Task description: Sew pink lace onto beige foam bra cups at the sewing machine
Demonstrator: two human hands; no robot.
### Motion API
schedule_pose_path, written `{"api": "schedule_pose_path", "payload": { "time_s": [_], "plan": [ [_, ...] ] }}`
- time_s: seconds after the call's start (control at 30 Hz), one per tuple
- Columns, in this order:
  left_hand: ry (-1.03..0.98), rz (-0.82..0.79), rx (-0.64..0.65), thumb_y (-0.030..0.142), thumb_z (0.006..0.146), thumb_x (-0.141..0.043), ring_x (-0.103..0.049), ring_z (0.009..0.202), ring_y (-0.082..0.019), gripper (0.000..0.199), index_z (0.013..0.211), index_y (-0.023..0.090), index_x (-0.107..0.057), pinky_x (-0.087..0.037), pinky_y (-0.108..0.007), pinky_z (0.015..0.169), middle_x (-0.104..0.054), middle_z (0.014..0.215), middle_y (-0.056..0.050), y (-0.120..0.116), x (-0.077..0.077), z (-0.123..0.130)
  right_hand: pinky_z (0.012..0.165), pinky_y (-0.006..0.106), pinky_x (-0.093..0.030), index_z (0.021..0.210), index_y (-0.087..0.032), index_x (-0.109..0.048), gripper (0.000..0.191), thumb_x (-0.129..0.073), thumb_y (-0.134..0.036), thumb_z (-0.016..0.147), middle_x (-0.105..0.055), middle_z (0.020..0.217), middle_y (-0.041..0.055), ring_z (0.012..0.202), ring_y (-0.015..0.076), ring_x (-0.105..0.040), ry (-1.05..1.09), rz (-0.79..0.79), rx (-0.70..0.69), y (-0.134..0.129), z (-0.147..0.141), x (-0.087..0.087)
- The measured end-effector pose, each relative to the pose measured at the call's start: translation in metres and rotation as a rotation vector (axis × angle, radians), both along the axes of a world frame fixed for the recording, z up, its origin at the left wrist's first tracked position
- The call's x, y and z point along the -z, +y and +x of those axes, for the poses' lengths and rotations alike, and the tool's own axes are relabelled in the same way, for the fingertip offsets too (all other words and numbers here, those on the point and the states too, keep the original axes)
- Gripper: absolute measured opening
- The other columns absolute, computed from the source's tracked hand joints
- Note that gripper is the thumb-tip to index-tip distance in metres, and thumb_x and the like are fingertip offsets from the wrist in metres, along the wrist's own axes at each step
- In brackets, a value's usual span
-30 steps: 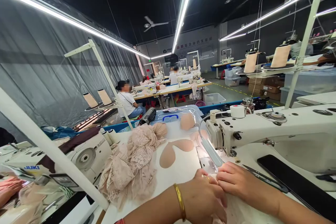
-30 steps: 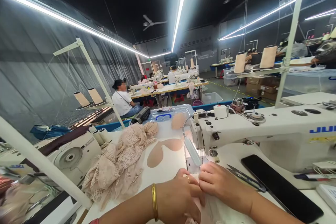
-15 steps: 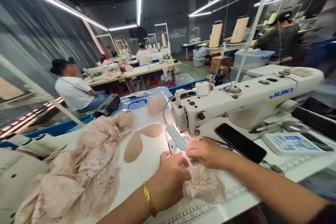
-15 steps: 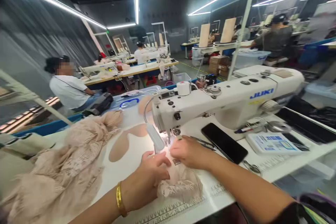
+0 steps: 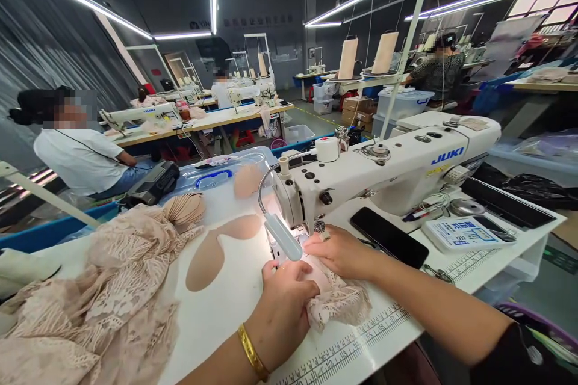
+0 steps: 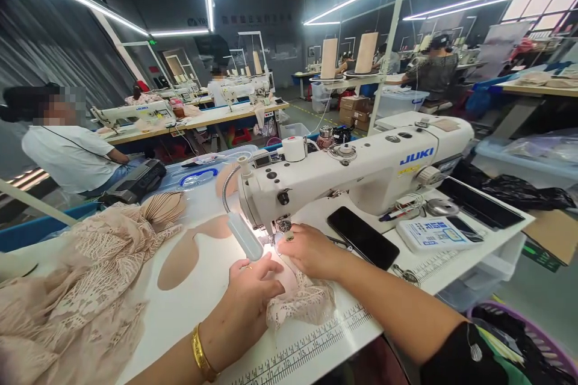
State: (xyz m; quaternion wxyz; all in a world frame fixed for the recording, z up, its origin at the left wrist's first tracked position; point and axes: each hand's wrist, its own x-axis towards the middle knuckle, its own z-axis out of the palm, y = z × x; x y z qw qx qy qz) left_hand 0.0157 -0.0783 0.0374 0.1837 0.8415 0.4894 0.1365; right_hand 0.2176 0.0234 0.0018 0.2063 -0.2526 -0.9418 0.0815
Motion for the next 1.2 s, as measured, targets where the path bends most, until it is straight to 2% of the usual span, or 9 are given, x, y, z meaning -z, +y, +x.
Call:
{"api": "schedule_pose_path", "payload": {
  "time_s": [0.3, 0.5, 0.73, 0.87, 1.0, 1.2],
  "plan": [
    [-0.058, 0.031, 0.019, 0.004, 0.073, -0.06, -0.063, 0.114, -0.032, 0.021, 0.077, 0.023, -0.07, -0.035, -0.063, 0.103, -0.07, 0.12, -0.008, 0.0, 0.007, -0.003, 0.08, 0.033, -0.038, 0.098, -0.02, -0.072, 0.028, -0.049, -0.005, 0.093, -0.071, 0.091, 0.0059, 0.086, 0.0223, -0.051, -0.012, -0.01, 0.031, -0.003, 0.001, -0.002],
    [-0.036, -0.005, 0.048, 0.007, 0.078, -0.058, -0.066, 0.101, -0.025, 0.018, 0.07, 0.021, -0.067, -0.037, -0.054, 0.098, -0.069, 0.118, -0.006, 0.003, -0.002, -0.005, 0.075, 0.032, -0.036, 0.092, -0.02, -0.071, 0.03, -0.047, -0.003, 0.092, -0.069, 0.088, 0.0052, 0.082, 0.0209, -0.048, -0.019, -0.006, 0.042, -0.005, 0.002, -0.002],
    [0.008, -0.03, 0.143, 0.011, 0.079, -0.061, -0.065, 0.115, -0.027, 0.014, 0.068, 0.02, -0.062, -0.037, -0.043, 0.095, -0.07, 0.102, -0.003, 0.02, -0.01, -0.019, 0.076, 0.033, -0.037, 0.096, -0.021, -0.072, 0.031, -0.046, -0.004, 0.092, -0.069, 0.089, 0.0053, 0.082, 0.0216, -0.048, -0.002, -0.004, 0.017, -0.004, 0.002, 0.0],
    [0.04, 0.022, 0.188, 0.014, 0.081, -0.061, -0.064, 0.109, -0.025, 0.016, 0.067, 0.021, -0.065, -0.038, -0.04, 0.096, -0.072, 0.097, -0.002, 0.032, -0.016, -0.027, 0.076, 0.033, -0.037, 0.093, -0.021, -0.071, 0.028, -0.047, -0.006, 0.093, -0.068, 0.088, 0.0058, 0.084, 0.0223, -0.05, 0.005, -0.008, -0.004, -0.002, 0.003, 0.0],
    [0.086, 0.082, 0.206, 0.019, 0.082, -0.062, -0.062, 0.096, -0.023, 0.014, 0.069, 0.022, -0.066, -0.04, -0.035, 0.092, -0.068, 0.082, -0.001, 0.044, -0.021, -0.034, 0.076, 0.032, -0.035, 0.08, -0.021, -0.064, 0.026, -0.048, -0.003, 0.089, -0.064, 0.082, 0.0039, 0.079, 0.0203, -0.046, -0.03, 0.001, -0.051, -0.001, 0.003, -0.001],
    [0.109, 0.143, 0.258, 0.017, 0.081, -0.058, -0.06, 0.087, -0.021, 0.015, 0.067, 0.022, -0.06, -0.037, -0.036, 0.092, -0.069, 0.083, 0.0, 0.045, -0.02, -0.039, 0.07, 0.03, -0.031, 0.064, -0.021, -0.044, 0.025, -0.047, 0.0, 0.078, -0.051, 0.069, -0.0005, 0.068, 0.017, -0.034, -0.061, 0.054, -0.094, -0.003, 0.005, -0.008]
  ]
}}
